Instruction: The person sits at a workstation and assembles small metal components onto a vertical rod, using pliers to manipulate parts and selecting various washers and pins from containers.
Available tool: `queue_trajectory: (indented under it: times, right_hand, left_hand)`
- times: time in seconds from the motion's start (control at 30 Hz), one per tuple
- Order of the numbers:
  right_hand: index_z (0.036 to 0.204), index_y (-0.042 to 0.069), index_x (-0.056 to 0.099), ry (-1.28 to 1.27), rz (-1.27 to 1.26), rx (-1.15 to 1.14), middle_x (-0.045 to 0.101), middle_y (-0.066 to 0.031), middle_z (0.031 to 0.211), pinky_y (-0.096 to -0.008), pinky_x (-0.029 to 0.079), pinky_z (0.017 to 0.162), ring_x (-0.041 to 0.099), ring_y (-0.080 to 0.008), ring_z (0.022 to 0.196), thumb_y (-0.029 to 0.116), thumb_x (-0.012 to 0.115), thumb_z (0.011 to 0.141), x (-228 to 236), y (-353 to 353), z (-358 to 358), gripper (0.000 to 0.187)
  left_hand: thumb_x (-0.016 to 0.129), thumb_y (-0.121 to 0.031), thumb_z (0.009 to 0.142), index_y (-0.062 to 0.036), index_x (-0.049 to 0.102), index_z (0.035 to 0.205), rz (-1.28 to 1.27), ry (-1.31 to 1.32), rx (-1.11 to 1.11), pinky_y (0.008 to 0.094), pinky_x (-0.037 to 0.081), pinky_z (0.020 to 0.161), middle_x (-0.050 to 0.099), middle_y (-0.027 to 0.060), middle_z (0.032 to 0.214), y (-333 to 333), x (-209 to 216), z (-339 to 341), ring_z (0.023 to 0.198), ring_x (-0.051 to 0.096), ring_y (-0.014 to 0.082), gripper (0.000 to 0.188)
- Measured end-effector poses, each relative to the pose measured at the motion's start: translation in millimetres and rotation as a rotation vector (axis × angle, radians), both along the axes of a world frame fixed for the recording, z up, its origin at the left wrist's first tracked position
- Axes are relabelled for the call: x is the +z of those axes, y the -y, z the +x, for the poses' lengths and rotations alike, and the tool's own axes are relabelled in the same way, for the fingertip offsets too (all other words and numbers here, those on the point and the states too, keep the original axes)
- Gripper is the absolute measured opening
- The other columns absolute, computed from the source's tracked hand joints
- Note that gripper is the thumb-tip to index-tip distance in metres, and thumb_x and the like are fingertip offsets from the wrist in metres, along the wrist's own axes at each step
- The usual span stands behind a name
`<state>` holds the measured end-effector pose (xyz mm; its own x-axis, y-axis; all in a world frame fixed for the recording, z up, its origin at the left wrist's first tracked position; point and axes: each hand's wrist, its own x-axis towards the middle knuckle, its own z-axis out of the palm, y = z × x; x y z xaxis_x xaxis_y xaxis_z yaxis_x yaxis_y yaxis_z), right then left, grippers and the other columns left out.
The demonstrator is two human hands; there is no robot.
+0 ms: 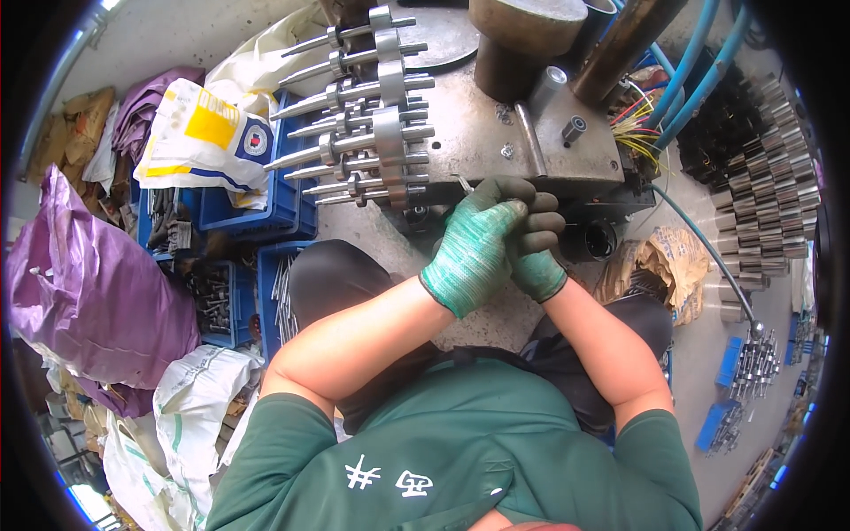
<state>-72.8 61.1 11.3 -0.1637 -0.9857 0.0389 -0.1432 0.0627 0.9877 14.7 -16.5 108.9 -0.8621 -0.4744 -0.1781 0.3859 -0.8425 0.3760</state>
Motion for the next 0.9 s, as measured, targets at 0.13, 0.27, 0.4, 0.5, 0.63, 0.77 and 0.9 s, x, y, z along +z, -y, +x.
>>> queue_trajectory:
  times: [0.13,0.27,0.4,0.5,0.63,0.77,0.9]
  right_hand:
    - [0.125,0.008,0.058,-0.261,0.160,-0.269,0.062,-0.0025,0.115,-0.0304,0.053,0.086,0.062,-0.0146,0.101,0.006,0.040,0.107,-19.0,18.6,8.6,0.026]
    - [0.128,0.008,0.057,-0.298,0.302,-0.307,0.062,-0.0031,0.115,-0.0304,0.053,0.085,0.062,-0.0146,0.101,0.006,0.041,0.106,-0.5,23.1,2.3,0.027]
    - [0.131,0.007,0.055,-0.300,0.345,-0.312,0.063,-0.0037,0.116,-0.0304,0.053,0.085,0.062,-0.0146,0.100,0.007,0.042,0.105,6.8,24.0,-0.9,0.029]
    - [0.133,0.007,0.054,-0.301,0.361,-0.314,0.063,-0.0042,0.116,-0.0304,0.053,0.085,0.063,-0.0146,0.100,0.007,0.043,0.105,8.5,24.8,-2.6,0.030]
    - [0.136,0.006,0.052,-0.292,0.361,-0.308,0.063,-0.0048,0.116,-0.0305,0.053,0.084,0.063,-0.0146,0.099,0.007,0.044,0.104,9.3,27.1,-3.3,0.033]
    - [0.140,0.006,0.050,-0.304,0.398,-0.265,0.064,-0.0054,0.117,-0.0305,0.054,0.084,0.063,-0.0145,0.099,0.007,0.045,0.103,6.4,22.1,-7.7,0.037]
    - [0.143,0.005,0.048,-0.606,0.438,-0.206,0.064,-0.0060,0.117,-0.0305,0.054,0.084,0.063,-0.0145,0.098,0.008,0.046,0.102,-0.3,23.8,-3.4,0.040]
  left_hand:
    - [0.050,0.001,0.103,0.0001,0.052,0.130,-0.048,0.078,-0.035,0.0379,0.064,0.083,0.064,0.0213,0.120,-0.3,5.6,3.1,0.101,0.070,0.0306,0.027]
    - [0.049,-0.003,0.104,0.0026,0.049,0.137,-0.001,0.113,-0.055,0.0394,0.063,0.083,0.064,0.0208,0.119,0.9,18.9,11.5,0.100,0.070,0.0307,0.034]
    - [0.048,-0.004,0.104,0.0030,0.047,0.141,0.093,-0.035,-0.085,0.0394,0.063,0.083,0.065,0.0224,0.122,4.1,4.9,10.6,0.102,0.070,0.0317,0.037]
    - [0.049,-0.005,0.105,0.0027,0.047,0.142,0.049,0.038,-0.080,0.0386,0.063,0.083,0.065,0.0234,0.126,1.3,13.5,9.9,0.104,0.071,0.0321,0.037]
    - [0.051,-0.008,0.108,0.0014,0.047,0.142,0.017,0.069,-0.082,0.0375,0.063,0.081,0.065,0.0235,0.127,-0.8,15.9,6.5,0.105,0.071,0.0317,0.036]
    - [0.052,-0.009,0.108,0.0003,0.049,0.140,0.000,0.091,-0.087,0.0369,0.062,0.080,0.066,0.0230,0.126,1.0,16.9,5.1,0.103,0.071,0.0308,0.033]
    - [0.055,-0.009,0.107,-0.0005,0.052,0.134,-0.008,0.087,-0.064,0.0353,0.061,0.079,0.066,0.0190,0.119,4.2,13.3,5.8,0.097,0.069,0.0264,0.029]
